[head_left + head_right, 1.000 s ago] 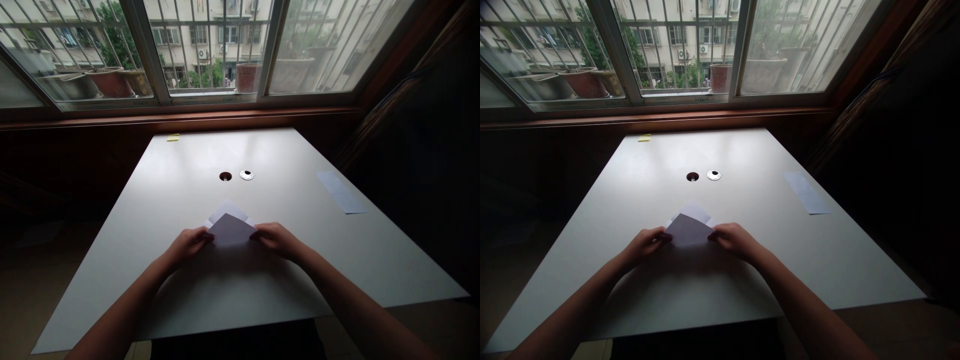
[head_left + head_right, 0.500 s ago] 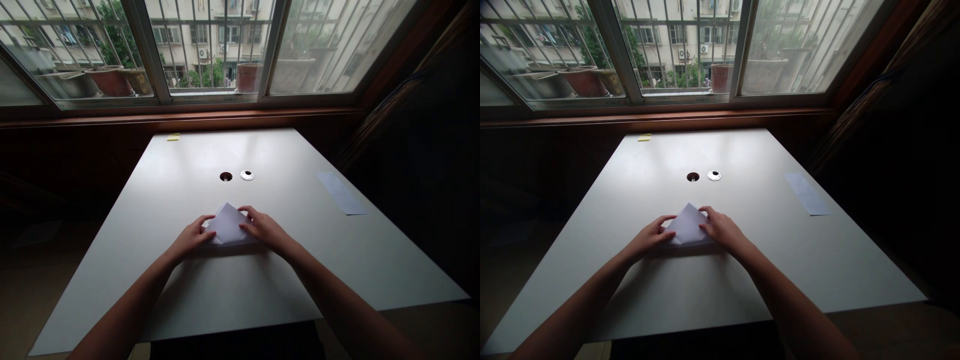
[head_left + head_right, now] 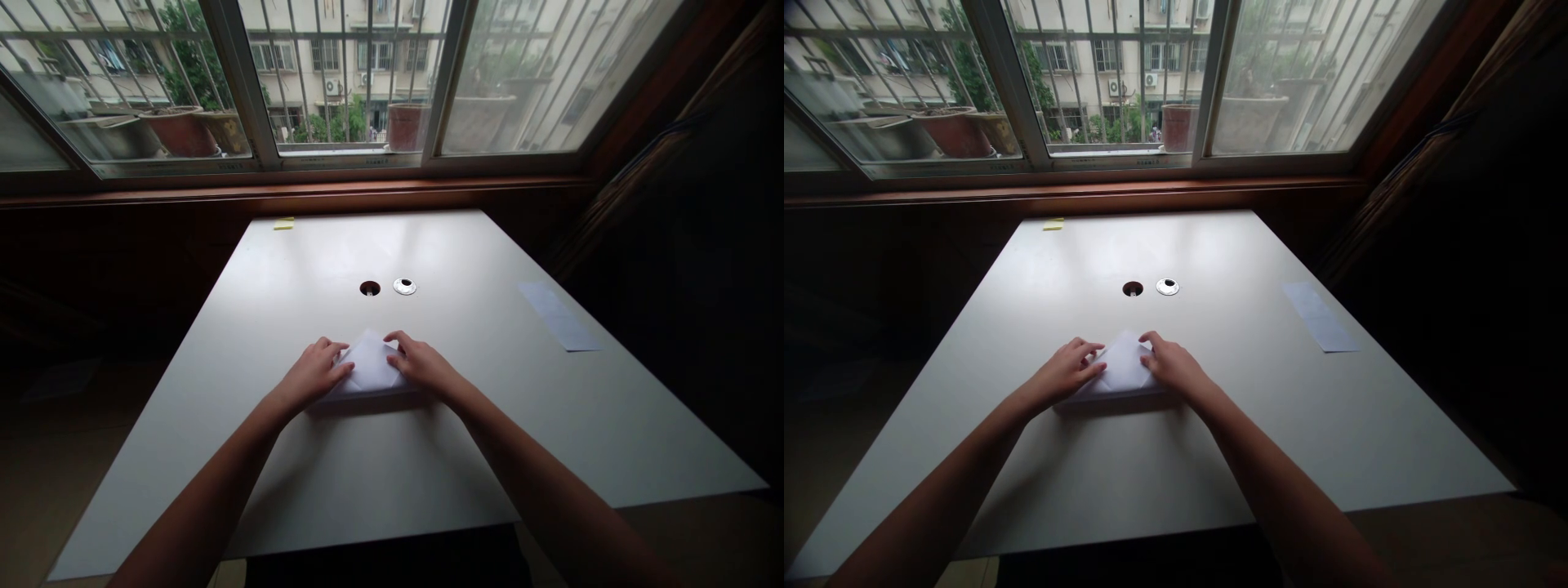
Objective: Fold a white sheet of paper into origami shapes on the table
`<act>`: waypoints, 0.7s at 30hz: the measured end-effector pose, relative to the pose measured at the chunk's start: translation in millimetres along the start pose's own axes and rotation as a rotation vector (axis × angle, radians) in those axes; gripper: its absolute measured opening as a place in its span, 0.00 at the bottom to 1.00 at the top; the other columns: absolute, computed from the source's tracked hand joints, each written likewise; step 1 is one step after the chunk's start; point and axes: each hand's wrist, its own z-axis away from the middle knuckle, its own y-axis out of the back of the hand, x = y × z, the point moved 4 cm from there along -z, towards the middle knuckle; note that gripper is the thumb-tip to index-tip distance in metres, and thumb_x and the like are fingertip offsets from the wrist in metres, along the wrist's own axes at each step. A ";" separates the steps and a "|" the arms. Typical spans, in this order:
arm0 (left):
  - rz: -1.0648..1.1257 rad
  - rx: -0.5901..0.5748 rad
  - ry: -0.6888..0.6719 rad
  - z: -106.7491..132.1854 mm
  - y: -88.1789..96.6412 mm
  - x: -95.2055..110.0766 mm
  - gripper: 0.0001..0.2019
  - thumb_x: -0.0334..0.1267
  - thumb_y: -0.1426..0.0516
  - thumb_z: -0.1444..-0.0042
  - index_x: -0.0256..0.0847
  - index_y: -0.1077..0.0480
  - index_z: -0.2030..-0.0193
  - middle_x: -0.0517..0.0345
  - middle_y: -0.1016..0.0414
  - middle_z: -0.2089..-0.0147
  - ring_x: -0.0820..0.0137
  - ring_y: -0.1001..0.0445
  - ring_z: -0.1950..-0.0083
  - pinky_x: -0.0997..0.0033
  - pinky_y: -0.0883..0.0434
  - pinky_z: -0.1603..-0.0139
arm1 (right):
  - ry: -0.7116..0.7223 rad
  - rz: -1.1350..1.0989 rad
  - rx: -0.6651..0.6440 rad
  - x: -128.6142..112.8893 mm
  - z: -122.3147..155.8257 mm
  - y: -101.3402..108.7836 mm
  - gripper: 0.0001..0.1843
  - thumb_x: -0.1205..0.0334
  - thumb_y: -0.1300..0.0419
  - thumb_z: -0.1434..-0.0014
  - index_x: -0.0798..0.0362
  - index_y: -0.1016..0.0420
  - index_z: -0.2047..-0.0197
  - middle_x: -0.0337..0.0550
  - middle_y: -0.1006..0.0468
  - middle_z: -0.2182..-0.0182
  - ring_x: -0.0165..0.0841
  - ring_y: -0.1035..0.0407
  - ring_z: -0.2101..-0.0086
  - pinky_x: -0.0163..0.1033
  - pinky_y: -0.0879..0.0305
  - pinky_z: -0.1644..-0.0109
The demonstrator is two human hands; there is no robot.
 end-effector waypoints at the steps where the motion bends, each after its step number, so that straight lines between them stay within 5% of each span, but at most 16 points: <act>1: -0.004 -0.002 -0.016 -4.8 0.2 1.8 0.24 0.53 0.45 0.41 0.43 0.29 0.43 0.45 0.29 0.47 0.57 0.27 0.50 0.59 0.31 0.47 | 0.002 0.000 0.000 0.1 -0.2 0.1 0.20 0.55 0.44 0.37 0.44 0.35 0.42 0.49 0.23 0.53 0.40 0.28 0.55 0.39 0.38 0.53; 10: 0.225 -0.095 0.052 -46.9 0.2 6.4 0.32 0.53 0.43 0.44 0.40 0.36 0.36 0.47 0.24 0.47 0.58 0.25 0.49 0.63 0.31 0.46 | 0.005 -0.017 0.000 -1.5 -0.6 2.8 0.20 0.55 0.44 0.37 0.44 0.35 0.42 0.49 0.23 0.53 0.39 0.28 0.55 0.39 0.38 0.53; 21: 0.283 -0.067 0.023 -54.6 -9.1 5.6 0.24 0.50 0.42 0.47 0.40 0.26 0.47 0.49 0.23 0.53 0.58 0.25 0.54 0.63 0.30 0.52 | 0.015 -0.078 0.050 -2.2 1.2 5.2 0.18 0.58 0.44 0.37 0.45 0.33 0.44 0.43 0.23 0.60 0.36 0.29 0.62 0.36 0.39 0.59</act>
